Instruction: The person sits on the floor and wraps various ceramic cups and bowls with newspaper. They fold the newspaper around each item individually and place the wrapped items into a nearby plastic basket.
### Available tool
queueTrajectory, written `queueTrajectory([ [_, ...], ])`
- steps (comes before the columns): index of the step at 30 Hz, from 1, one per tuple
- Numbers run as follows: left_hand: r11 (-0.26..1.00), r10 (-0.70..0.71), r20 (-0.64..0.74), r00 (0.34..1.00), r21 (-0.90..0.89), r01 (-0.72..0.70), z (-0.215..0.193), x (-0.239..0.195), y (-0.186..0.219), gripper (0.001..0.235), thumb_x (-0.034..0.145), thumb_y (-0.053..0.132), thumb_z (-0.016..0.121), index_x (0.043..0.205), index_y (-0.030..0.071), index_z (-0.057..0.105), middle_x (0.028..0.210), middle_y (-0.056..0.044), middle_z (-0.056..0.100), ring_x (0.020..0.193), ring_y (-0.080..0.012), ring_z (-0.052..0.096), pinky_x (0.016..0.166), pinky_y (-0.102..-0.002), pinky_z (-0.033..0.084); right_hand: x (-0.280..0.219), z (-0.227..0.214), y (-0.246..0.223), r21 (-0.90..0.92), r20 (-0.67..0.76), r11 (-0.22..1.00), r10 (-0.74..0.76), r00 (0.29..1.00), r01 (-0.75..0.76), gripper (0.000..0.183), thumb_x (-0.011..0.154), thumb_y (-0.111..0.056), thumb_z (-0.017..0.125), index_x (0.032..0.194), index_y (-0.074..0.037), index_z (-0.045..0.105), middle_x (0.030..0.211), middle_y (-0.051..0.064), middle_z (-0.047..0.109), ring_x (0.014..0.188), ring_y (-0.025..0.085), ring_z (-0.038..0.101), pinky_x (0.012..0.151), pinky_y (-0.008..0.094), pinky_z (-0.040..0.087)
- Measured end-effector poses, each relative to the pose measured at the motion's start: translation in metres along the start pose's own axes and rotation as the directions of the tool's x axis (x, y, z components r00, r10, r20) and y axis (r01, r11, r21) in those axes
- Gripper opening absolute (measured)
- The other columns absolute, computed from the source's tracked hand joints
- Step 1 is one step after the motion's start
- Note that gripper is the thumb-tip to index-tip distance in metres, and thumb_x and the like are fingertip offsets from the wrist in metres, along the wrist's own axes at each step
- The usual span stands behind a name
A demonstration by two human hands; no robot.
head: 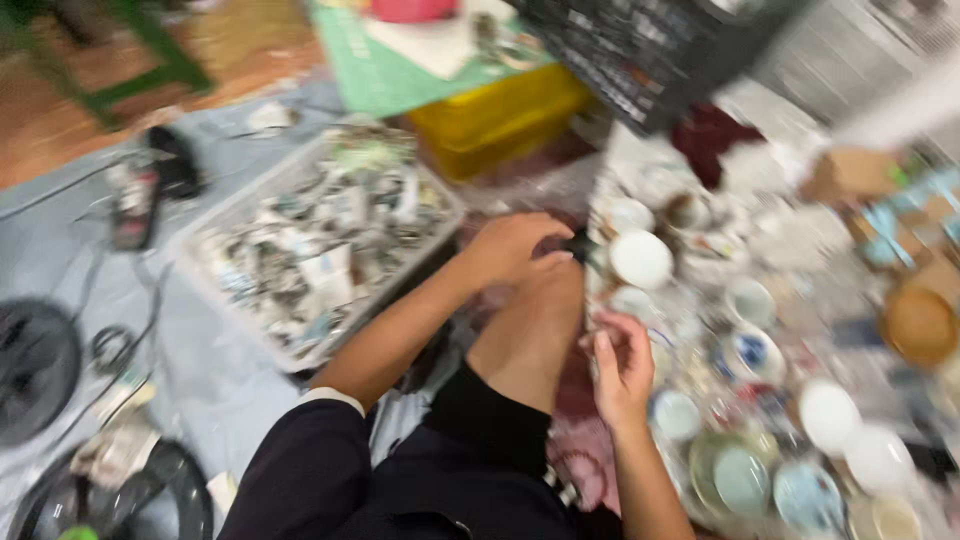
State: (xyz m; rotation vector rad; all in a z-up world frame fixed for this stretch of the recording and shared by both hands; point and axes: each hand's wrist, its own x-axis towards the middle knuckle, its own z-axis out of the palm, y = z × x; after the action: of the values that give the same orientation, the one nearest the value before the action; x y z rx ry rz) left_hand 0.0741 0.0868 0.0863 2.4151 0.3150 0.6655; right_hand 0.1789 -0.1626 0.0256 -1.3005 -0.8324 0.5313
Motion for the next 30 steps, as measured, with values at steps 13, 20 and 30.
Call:
queueTrajectory([
  [13, 0.927, 0.362, 0.165, 0.917, -0.167, -0.336, 0.145, 0.123, 0.08, 0.025, 0.087, 0.016, 0.077, 0.11, 0.009, 0.07, 0.115, -0.011, 0.067, 0.107, -0.0347, 0.064, 0.09, -0.043, 0.052, -0.041, -0.118, -0.039, -0.294, -0.127, 0.95, -0.149, 0.981, 0.106, 0.04, 0.1, 0.002, 0.058, 0.138, -0.002, 0.047, 0.138, 0.018, 0.051, 0.102, 0.019, 0.063, 0.088, 0.033, 0.057],
  [20, 0.922, 0.375, 0.339, 0.863, -0.042, -0.384, 0.194, 0.162, 0.043, 0.033, 0.083, 0.001, 0.068, 0.115, 0.008, 0.07, 0.117, -0.011, 0.063, 0.112, -0.0334, 0.06, 0.094, -0.045, 0.05, -0.054, -0.136, -0.045, -0.257, -0.182, 0.964, -0.118, 0.976, 0.068, 0.038, 0.1, 0.002, 0.059, 0.136, -0.002, 0.049, 0.136, 0.017, 0.05, 0.102, 0.02, 0.063, 0.088, 0.033, 0.057],
  [30, 0.807, 0.409, 0.373, 0.833, 0.278, -0.521, 0.24, 0.17, 0.034, 0.046, 0.084, 0.003, 0.067, 0.128, 0.007, 0.054, 0.122, -0.013, 0.06, 0.119, -0.0306, 0.058, 0.092, -0.041, 0.05, -0.059, -0.126, -0.048, -0.161, -0.145, 0.987, -0.051, 0.988, 0.028, 0.061, 0.097, 0.005, 0.064, 0.147, -0.008, 0.032, 0.136, 0.019, 0.055, 0.1, 0.02, 0.065, 0.087, 0.036, 0.056],
])
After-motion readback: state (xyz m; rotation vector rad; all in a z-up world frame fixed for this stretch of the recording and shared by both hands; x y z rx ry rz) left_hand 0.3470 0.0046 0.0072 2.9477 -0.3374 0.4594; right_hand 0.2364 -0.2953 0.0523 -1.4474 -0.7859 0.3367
